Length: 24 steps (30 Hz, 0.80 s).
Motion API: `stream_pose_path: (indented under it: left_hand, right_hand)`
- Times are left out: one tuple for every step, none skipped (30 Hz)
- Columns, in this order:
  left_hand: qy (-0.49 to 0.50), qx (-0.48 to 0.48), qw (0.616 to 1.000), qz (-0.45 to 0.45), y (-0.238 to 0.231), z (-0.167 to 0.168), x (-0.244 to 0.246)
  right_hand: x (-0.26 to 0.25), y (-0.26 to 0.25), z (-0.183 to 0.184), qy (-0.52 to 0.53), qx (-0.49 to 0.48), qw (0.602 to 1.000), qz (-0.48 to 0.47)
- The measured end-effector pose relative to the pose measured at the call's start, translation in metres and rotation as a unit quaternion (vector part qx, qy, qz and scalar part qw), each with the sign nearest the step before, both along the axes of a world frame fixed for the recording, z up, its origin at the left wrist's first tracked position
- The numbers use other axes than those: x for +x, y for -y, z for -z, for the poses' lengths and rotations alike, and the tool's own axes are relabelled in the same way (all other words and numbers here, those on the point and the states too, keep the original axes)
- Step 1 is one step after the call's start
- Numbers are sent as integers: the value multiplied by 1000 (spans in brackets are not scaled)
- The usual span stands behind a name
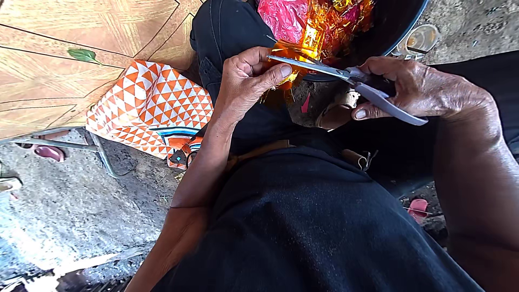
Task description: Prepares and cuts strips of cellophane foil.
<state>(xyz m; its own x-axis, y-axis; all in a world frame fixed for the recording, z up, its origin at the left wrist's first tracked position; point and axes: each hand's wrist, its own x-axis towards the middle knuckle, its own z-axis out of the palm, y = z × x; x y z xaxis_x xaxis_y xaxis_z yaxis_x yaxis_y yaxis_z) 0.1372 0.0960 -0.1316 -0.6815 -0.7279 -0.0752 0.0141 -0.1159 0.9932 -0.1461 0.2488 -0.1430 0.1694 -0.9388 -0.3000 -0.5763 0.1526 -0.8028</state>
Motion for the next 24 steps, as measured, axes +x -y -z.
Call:
stream_pose_path:
  left_hand:
    - [0,-1,1000,0,0,0,-1]
    - [-1,-3,1000,0,0,-1,-1]
    - [-2,-3,1000,1,0,-1,-2]
    - [-1,-2,1000,3,-1,-1,-2]
    - [0,-2,1000,6,-1,-1,-2]
    - [2,-1,1000,7,-1,-2,-3]
    - [2,0,1000,8,-2,-2,-3]
    - [2,0,1000,9,-2,-2,-4]
    - [0,-1,1000,10,-3,-2,-5]
    - [-3,-3,1000,12,-3,-2,-5]
    - [-4,-5,1000,12,-3,-2,-5]
    - [-1,-8,1000,11,-3,-2,-6]
    - [1,-10,1000,10,-3,-1,-6]
    - [2,-11,1000,10,-3,-1,-6]
    - [3,-12,1000,12,-3,-2,-6]
    - [4,-14,1000,14,-3,-2,-6]
    - [4,-15,1000,15,-2,-2,-6]
    - [7,-17,1000,15,-2,-2,-6]
    - [10,-21,1000,16,-2,-2,-6]
    - [12,-25,999,17,-2,-2,-6]
    - [13,-29,999,18,-2,-1,-6]
    - [12,-31,999,18,-2,-1,-6]
    - [12,-30,999,18,-2,0,-5]
    - [11,-28,999,19,-2,0,-5]
  right_hand:
    - [1,1,0,-3,-3,1000,0]
    - [1,1,-1,-7,-8,1000,-3]
    - [2,2,-1,-11,-12,1000,-6]
    - [3,4,-1,-12,-18,1000,-9]
    - [4,5,-2,-14,-22,1000,-11]
    - [4,6,-2,-15,-24,1000,-12]
    - [5,7,-1,-17,-25,999,-12]
    - [5,7,-1,-21,-26,999,-14]
    - [6,7,-1,-25,-27,999,-16]
    - [6,8,-1,-27,-27,999,-17]
    - [7,8,-1,-29,-30,999,-15]
    - [7,8,-1,-31,-33,999,-12]
    - [7,8,0,-30,-35,999,-9]
    - [7,7,0,-29,-38,999,-8]
    - [7,7,1,-28,-43,999,-8]
    - [7,7,1,-27,-51,998,-6]
    - [6,6,1,-25,-56,998,-4]
    - [5,6,2,-20,-58,998,-2]
    - [4,6,4,-11,-62,998,2]
    - [3,6,5,-5,-66,998,6]
    - [3,5,6,-4,-73,997,9]
    - [2,5,6,-6,-76,997,12]
    - [2,5,6,-11,-77,997,13]
    - [2,5,6,-16,-79,997,14]
